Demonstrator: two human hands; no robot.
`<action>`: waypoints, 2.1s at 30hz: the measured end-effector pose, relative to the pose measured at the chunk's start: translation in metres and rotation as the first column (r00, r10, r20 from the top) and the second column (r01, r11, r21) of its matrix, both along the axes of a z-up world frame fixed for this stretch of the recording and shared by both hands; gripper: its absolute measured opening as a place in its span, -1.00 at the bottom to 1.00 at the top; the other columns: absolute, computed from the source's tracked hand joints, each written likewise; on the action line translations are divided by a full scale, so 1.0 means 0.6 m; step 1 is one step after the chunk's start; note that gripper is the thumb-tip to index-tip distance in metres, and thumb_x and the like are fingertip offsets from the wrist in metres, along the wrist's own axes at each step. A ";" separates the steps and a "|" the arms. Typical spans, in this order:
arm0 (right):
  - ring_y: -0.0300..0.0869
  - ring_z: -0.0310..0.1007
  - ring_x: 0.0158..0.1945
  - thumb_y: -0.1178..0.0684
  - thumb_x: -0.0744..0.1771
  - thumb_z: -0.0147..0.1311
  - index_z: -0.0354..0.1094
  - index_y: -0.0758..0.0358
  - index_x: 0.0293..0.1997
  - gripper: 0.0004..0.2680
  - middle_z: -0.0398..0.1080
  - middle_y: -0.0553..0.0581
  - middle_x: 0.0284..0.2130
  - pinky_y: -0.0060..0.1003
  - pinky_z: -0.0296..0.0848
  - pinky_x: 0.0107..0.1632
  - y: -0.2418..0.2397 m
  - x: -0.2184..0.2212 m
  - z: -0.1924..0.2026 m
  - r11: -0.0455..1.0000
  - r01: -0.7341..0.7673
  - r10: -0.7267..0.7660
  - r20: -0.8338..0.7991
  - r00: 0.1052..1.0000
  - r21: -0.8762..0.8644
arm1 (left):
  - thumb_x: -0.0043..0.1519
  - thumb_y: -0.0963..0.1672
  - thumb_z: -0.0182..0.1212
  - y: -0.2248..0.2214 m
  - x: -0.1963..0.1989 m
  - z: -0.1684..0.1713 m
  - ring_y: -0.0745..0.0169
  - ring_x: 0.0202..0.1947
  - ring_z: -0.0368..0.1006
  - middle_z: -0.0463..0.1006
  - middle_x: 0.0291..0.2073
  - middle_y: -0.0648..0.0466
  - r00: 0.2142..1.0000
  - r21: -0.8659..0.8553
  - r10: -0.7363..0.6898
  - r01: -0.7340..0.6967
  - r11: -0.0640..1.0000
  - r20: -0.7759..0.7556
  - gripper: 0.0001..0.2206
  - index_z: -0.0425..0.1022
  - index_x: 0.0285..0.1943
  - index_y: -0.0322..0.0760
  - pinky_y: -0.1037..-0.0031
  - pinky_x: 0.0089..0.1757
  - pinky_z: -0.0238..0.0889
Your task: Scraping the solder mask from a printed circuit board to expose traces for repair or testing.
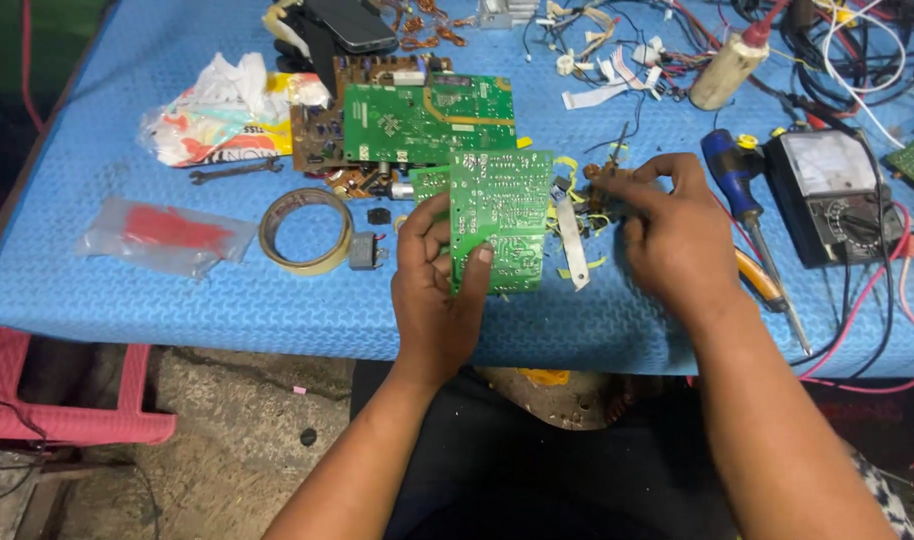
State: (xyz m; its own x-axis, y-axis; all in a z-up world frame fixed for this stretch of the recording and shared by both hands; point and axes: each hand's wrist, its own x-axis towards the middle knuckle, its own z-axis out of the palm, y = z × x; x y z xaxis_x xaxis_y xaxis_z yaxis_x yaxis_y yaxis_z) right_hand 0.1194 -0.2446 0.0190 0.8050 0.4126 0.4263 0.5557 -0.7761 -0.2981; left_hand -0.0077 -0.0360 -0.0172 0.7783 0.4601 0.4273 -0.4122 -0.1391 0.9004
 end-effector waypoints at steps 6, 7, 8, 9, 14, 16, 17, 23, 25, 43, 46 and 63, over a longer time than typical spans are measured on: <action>0.14 0.53 -0.16 0.09 0.34 0.21 0.59 -0.09 0.04 -0.81 0.34 0.06 0.05 0.09 0.53 -0.21 -0.023 0.038 -0.004 0.984 -0.091 0.102 0.065 0.993 -0.151 | 0.38 -0.09 0.11 0.003 -0.016 0.012 -0.34 0.36 0.26 0.30 0.37 -0.25 0.995 0.007 -0.012 0.013 1.000 -0.099 -0.47 0.05 0.52 -0.16 0.17 0.00 0.40; 0.07 0.50 -0.13 0.02 0.36 0.31 0.60 -0.03 0.05 -0.84 0.36 0.06 0.08 0.07 0.49 -0.30 -0.035 0.045 -0.005 0.978 -0.143 0.163 0.125 0.979 -0.153 | 0.37 -0.04 0.10 0.002 -0.020 0.012 -0.38 0.54 0.10 0.19 0.51 -0.25 0.988 0.011 -0.023 0.025 1.000 -0.154 -0.44 0.04 0.55 -0.09 0.15 0.11 0.33; 0.07 0.50 -0.13 0.02 0.36 0.31 0.60 -0.03 0.05 -0.84 0.36 0.06 0.08 0.07 0.49 -0.30 -0.038 0.042 -0.002 0.977 -0.147 0.167 0.122 0.978 -0.156 | 0.37 -0.04 0.10 0.001 -0.021 0.011 -0.38 0.54 0.10 0.19 0.51 -0.25 0.987 0.008 -0.020 0.022 1.000 -0.156 -0.44 0.04 0.55 -0.09 0.15 0.11 0.33; 0.02 0.46 -0.19 0.11 0.40 0.29 0.59 0.07 0.02 -0.89 0.38 0.14 0.09 0.00 0.44 -0.16 -0.043 0.040 0.002 0.982 -0.184 0.189 0.167 0.968 -0.049 | 0.37 -0.06 0.11 0.001 -0.019 0.011 -0.35 0.55 0.09 0.20 0.50 -0.31 0.988 -0.003 -0.024 0.024 1.000 -0.150 -0.43 0.03 0.56 -0.08 0.21 0.08 0.31; 0.08 0.47 0.11 0.30 0.41 0.08 0.54 0.21 0.17 -0.77 0.45 0.24 0.16 -0.10 0.46 -0.09 -0.040 0.029 0.020 0.965 -0.256 0.242 0.177 0.954 0.060 | 0.32 -0.10 0.17 0.001 -0.012 0.007 0.45 -0.45 0.11 0.51 0.20 -0.15 0.980 -0.012 0.012 -0.015 1.000 -0.199 -0.39 0.04 0.57 -0.03 0.52 -0.37 0.10; 0.06 0.50 0.16 0.30 0.26 0.01 0.44 -0.10 0.32 -0.51 0.42 0.09 0.27 0.03 0.53 -0.08 -0.032 0.028 0.015 0.962 -0.229 0.244 0.092 0.965 -0.150 | 0.34 -0.12 0.18 0.003 -0.007 -0.012 -0.25 0.59 -0.01 0.16 0.53 -0.32 0.983 0.025 0.011 -0.007 1.000 -0.181 -0.36 -0.02 0.59 -0.08 0.30 0.13 0.27; 0.06 0.50 0.16 0.30 0.26 0.01 0.44 -0.10 0.32 -0.51 0.42 0.09 0.27 0.03 0.53 -0.08 -0.031 0.032 0.010 0.963 -0.226 0.241 0.093 0.966 -0.148 | 0.34 -0.12 0.18 0.003 -0.005 -0.015 -0.25 0.59 -0.01 0.16 0.53 -0.32 0.984 0.027 0.009 -0.004 1.000 -0.180 -0.36 -0.02 0.59 -0.08 0.30 0.13 0.27; 0.07 0.50 0.09 0.17 0.34 0.11 0.48 0.04 0.25 -0.69 0.45 0.05 0.15 0.03 0.51 -0.08 -0.025 0.039 0.014 0.935 -0.293 0.305 0.033 0.952 -0.198 | 0.34 -0.16 0.17 0.005 -0.008 -0.018 -0.12 0.52 0.17 0.25 0.49 -0.20 0.987 0.001 0.006 -0.006 1.000 -0.160 -0.39 0.00 0.57 -0.20 0.25 0.14 0.31; 0.15 0.53 -0.03 0.05 0.41 0.12 0.46 0.00 0.22 -0.77 0.39 0.10 0.20 0.11 0.53 -0.20 -0.031 0.042 0.013 0.941 -0.215 0.258 0.142 0.956 -0.260 | 0.25 -0.10 0.23 0.005 -0.002 -0.024 -0.09 0.47 0.21 0.35 0.39 -0.24 0.959 0.005 0.049 -0.050 0.999 -0.279 -0.36 0.10 0.53 -0.29 0.20 0.19 0.23; -0.34 0.46 -0.17 0.19 0.24 0.30 0.42 0.19 0.18 -0.63 0.59 0.00 -0.05 -0.42 0.43 -0.07 0.044 -0.115 0.036 0.856 0.154 0.280 -0.694 0.663 0.493 | 0.28 -0.10 0.29 0.005 -0.014 0.009 0.45 -0.45 0.36 0.51 -0.52 0.18 0.977 0.086 -0.104 0.121 0.989 -0.188 -0.73 0.28 0.00 -0.24 0.46 -0.38 0.28; -0.36 0.41 -0.22 0.23 0.28 0.27 0.51 0.27 0.04 -0.76 0.59 0.01 -0.23 -0.43 0.34 -0.16 0.033 -0.114 0.030 0.847 0.108 0.332 -0.676 0.658 0.521 | 0.32 -0.03 0.21 0.006 -0.024 0.025 0.44 -0.44 0.11 0.17 -0.58 0.22 0.970 0.165 -0.149 0.182 0.969 -0.194 -0.75 0.32 -0.03 -0.22 0.38 -0.23 0.39; 0.20 0.30 0.24 0.06 0.28 0.38 0.38 0.42 0.29 -0.54 0.36 0.41 0.12 0.02 0.27 0.28 -0.055 -0.064 -0.007 0.977 0.002 0.004 -0.029 1.000 0.212 | 0.23 0.07 0.23 0.099 0.001 0.035 -0.22 -0.05 0.39 0.63 -0.10 0.05 0.836 0.834 0.491 -0.077 0.546 -0.245 -0.52 0.46 0.27 -0.19 0.01 -0.08 0.15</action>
State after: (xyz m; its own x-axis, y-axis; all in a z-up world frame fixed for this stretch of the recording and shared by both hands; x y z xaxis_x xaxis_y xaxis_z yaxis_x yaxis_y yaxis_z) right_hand 0.0811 -0.2776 0.0146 0.8180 0.3158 0.4807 0.5449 -0.6931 -0.4719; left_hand -0.0070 0.0232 0.0035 0.8474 0.3438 0.4047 0.1554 -0.8893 0.4302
